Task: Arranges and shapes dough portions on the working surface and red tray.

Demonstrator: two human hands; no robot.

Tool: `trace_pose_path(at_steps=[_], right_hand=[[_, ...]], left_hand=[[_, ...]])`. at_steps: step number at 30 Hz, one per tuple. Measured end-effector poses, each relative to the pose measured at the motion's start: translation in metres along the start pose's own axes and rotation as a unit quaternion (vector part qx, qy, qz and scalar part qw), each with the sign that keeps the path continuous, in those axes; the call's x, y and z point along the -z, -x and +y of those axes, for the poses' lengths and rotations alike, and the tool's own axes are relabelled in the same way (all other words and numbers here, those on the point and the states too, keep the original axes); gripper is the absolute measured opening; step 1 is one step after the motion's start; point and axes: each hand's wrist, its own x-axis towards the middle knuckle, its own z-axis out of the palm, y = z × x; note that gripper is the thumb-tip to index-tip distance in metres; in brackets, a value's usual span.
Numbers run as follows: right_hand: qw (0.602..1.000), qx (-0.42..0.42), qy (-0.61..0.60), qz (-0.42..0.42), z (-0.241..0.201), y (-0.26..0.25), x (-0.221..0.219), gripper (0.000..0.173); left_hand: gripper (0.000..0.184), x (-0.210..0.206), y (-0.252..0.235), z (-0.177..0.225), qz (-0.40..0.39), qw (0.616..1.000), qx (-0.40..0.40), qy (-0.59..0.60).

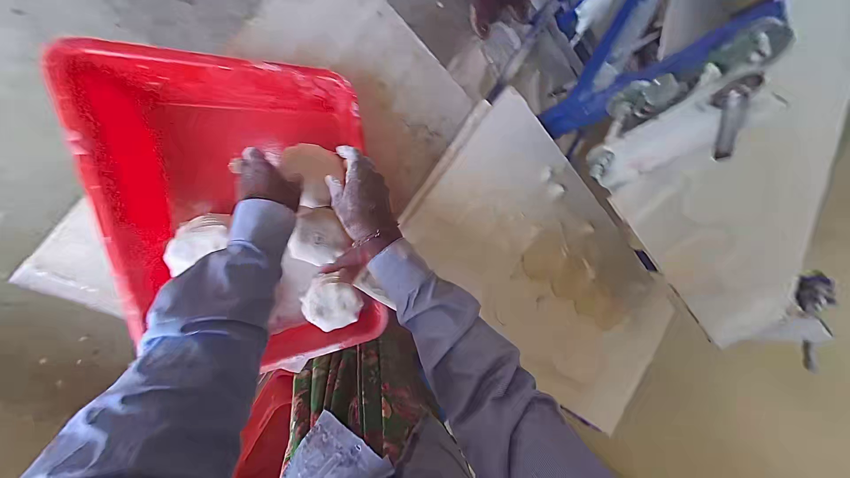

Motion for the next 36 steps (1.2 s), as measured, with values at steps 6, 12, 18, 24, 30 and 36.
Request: trace_pose_path(at_steps=[6, 12, 18, 24, 30, 36], right_hand=[[0.97, -0.092, -0.012, 0.226, 0.142, 0.214, 0.12, 0.031], [0.897, -0.409, 0.024, 0.163, 0.296, 0.317, 0.2, 0.052], [0.896, -0.417, -0.058, 0.139, 0.3, 0.287, 0.191, 0.058], [0.93, -0.344, -0.117, 0.063, 0.279, 0.288, 0.225, 0.049], [0.941, -0.205, -0.109, 0.246, 0.281, 0.332, 0.229, 0.055], [0.959, -0.197, -0.041, 0.201, 0.291, 0.337, 0.208, 0.039]], left_hand=[[0.057, -0.019, 0.107, 0.028, 0.067, 0.979, -0.175, 0.085], [0.033, -0.138, 0.293, 0.092, -0.233, 0.937, -0.164, 0.203], [0.037, -0.199, 0.363, 0.11, -0.235, 0.949, -0.112, 0.178], [0.037, -0.204, 0.365, 0.117, -0.174, 0.957, -0.018, 0.232], [0.036, -0.227, 0.388, 0.15, -0.226, 0.885, 0.022, 0.406], [0.04, -0.252, 0.396, 0.159, -0.238, 0.873, 0.024, 0.426]])
